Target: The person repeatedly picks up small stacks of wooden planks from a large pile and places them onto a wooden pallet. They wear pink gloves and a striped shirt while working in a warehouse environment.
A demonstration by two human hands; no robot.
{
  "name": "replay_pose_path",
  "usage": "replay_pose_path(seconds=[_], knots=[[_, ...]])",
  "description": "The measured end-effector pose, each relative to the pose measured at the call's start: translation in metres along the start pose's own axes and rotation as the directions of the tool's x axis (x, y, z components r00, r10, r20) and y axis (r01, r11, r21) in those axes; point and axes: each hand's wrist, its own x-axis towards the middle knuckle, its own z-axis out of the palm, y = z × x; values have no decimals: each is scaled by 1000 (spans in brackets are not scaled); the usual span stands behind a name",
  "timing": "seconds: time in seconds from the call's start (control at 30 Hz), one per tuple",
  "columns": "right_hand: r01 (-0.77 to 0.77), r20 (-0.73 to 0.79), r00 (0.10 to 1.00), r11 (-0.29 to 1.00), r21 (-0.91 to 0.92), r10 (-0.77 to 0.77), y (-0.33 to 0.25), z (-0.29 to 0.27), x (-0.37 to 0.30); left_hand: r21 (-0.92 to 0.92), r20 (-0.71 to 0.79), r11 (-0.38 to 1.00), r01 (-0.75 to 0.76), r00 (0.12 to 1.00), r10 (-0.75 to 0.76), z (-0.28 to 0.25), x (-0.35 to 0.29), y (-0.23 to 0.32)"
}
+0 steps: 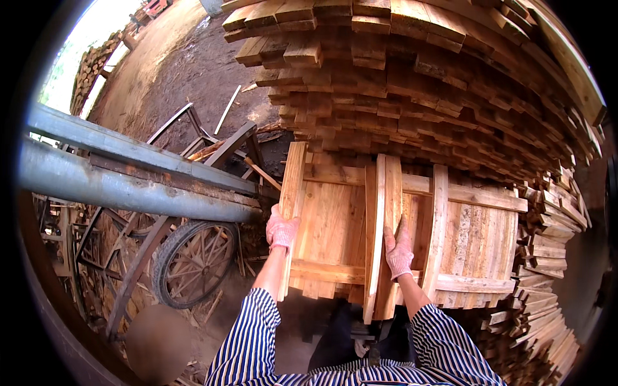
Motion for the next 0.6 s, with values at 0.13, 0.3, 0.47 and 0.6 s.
replay_pose_path(seconds=[0.13, 0.3, 0.47, 0.6], knots=[[13, -90, 996, 993, -121, -24, 16, -7, 9, -4, 97, 999, -41, 994, 41, 19, 23, 33], [62, -6, 998, 936, -346, -69, -33, -3, -9, 56, 25, 994, -94, 995, 93, 31, 54, -24], [-194, -8, 981, 977, -88, 194, -11, -44, 15, 106, 53, 993, -41, 998, 36, 22, 17, 31], [33, -228, 973, 999, 6, -31, 39, -65, 9, 93, 124, 995, -28, 992, 16, 14, 14, 36]])
